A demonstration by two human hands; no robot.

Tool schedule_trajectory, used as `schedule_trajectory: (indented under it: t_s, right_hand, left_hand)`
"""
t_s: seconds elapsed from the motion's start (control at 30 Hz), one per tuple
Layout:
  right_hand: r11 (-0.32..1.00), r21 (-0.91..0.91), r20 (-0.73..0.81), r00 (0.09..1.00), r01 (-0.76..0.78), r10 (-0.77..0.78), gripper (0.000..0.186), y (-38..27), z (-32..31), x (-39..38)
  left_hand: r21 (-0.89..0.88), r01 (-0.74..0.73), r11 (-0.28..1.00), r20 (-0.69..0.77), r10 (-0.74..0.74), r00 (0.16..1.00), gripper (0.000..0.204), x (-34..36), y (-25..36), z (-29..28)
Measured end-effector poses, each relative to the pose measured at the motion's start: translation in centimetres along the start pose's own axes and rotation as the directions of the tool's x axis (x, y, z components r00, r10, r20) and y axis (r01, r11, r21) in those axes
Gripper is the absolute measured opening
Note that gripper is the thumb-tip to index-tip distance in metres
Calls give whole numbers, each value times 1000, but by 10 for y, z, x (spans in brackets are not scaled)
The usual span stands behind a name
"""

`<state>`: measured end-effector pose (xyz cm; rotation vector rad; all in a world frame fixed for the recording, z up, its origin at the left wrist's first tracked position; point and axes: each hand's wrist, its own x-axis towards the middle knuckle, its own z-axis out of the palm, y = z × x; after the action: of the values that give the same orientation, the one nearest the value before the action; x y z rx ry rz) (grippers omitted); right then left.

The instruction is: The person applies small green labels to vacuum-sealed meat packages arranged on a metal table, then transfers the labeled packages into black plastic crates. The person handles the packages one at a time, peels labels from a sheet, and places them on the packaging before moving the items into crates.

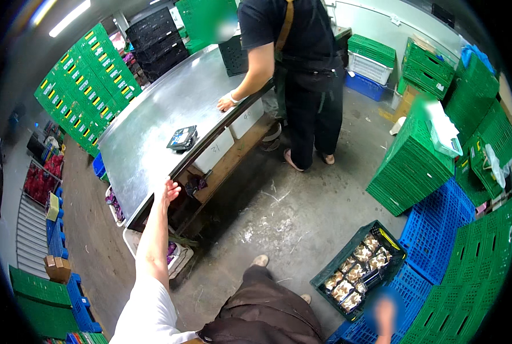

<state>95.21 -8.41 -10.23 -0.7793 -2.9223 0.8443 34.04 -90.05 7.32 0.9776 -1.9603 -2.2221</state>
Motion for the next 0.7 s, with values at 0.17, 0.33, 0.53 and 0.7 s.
schedule_trajectory:
  t_s: [0.17,0.33,0.53,0.7]
  right_hand:
    - [1000,23,76,997,17,-19,20,-119,51,8]
    - [731,192,504,705,-655,500,24,-313,71,-18]
    - [688,296,442,733,-663,517,23,-391,95,-37]
    - [777,273,333,814,-567,477,24,-418,89,-45]
  left_hand:
    - [6,33,999,27,-33,999,45,101,6,31]
    - [150,170,974,131,-190,973,61,162,25,62]
    - [-18,181,983,140,-177,974,40,239,13,64]
    - [-109,-92,990,-4,92,996,32,206,14,73]
